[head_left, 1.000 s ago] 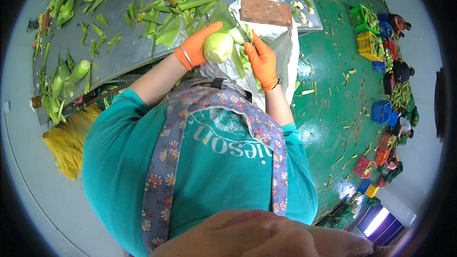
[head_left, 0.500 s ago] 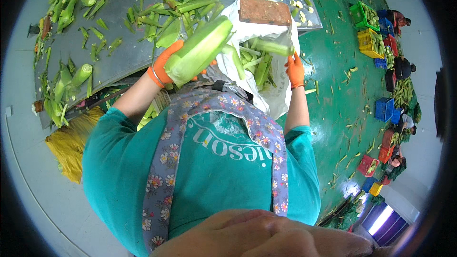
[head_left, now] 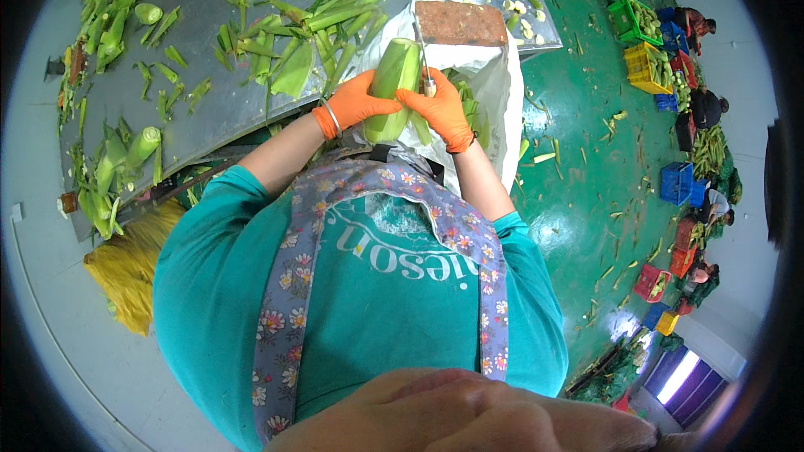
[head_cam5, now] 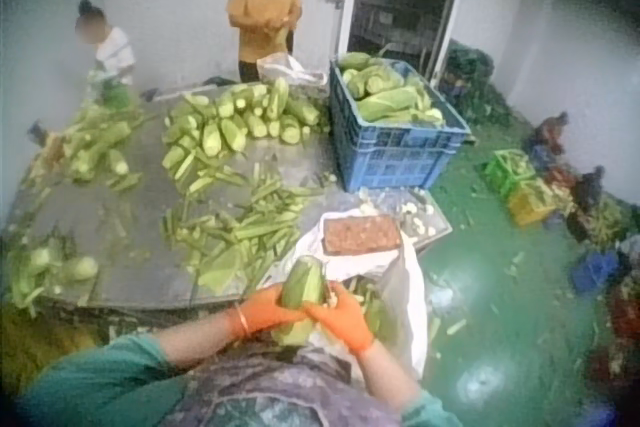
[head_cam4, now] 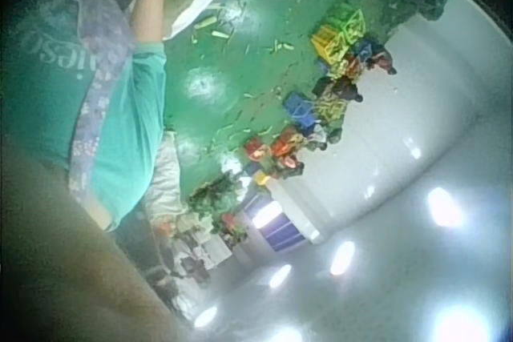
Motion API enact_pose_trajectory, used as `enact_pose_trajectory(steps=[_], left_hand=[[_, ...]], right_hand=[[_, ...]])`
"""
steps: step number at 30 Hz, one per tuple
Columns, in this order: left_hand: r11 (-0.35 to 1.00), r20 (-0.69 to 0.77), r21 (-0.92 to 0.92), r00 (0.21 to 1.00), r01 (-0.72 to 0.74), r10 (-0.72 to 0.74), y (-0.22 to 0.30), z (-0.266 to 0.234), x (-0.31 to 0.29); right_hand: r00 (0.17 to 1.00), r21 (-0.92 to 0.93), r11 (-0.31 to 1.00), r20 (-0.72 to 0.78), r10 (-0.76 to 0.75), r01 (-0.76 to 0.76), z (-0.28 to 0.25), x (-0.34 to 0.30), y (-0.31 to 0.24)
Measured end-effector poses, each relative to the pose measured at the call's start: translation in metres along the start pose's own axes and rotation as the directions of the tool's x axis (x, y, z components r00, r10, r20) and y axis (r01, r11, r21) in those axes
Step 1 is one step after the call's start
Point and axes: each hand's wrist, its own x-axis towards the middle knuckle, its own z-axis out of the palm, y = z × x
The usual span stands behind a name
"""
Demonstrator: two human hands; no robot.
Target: The person husks corn by hand and trims the ends using a knife, placing the cleaned corn into a white bag and a plastic crate.
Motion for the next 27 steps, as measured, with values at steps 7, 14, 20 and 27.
enact_pose_trajectory(steps=[7, 14, 20, 27], left_hand=[[0.99, 0.098, 0.122, 0.991, 0.077, -0.09, 0.006, -0.009, 0.008], [0.999, 0.141, 0.044, 0.99, 0.002, -0.008, -0.013, -0.015, 0.019], [0.998, -0.017, -0.046, 0.999, -0.046, 0.045, -0.008, 0.01, 0.01], [0.976, 0.169, 0.149, 0.977, -0.158, 0.132, -0.003, -0.01, 0.012]], right_hand=[[0.998, 0.006, 0.998, 0.008, 0.067, -0.067, -0.004, 0.0, 0.01], [0.995, 0.071, 0.997, -0.091, 0.036, -0.03, -0.001, 0.01, 0.027], [0.984, -0.016, 0.998, -0.17, -0.055, 0.053, 0.005, 0.017, 0.035], [0.998, 0.164, 0.986, -0.064, -0.02, 0.03, -0.007, 0.016, 0.022]])
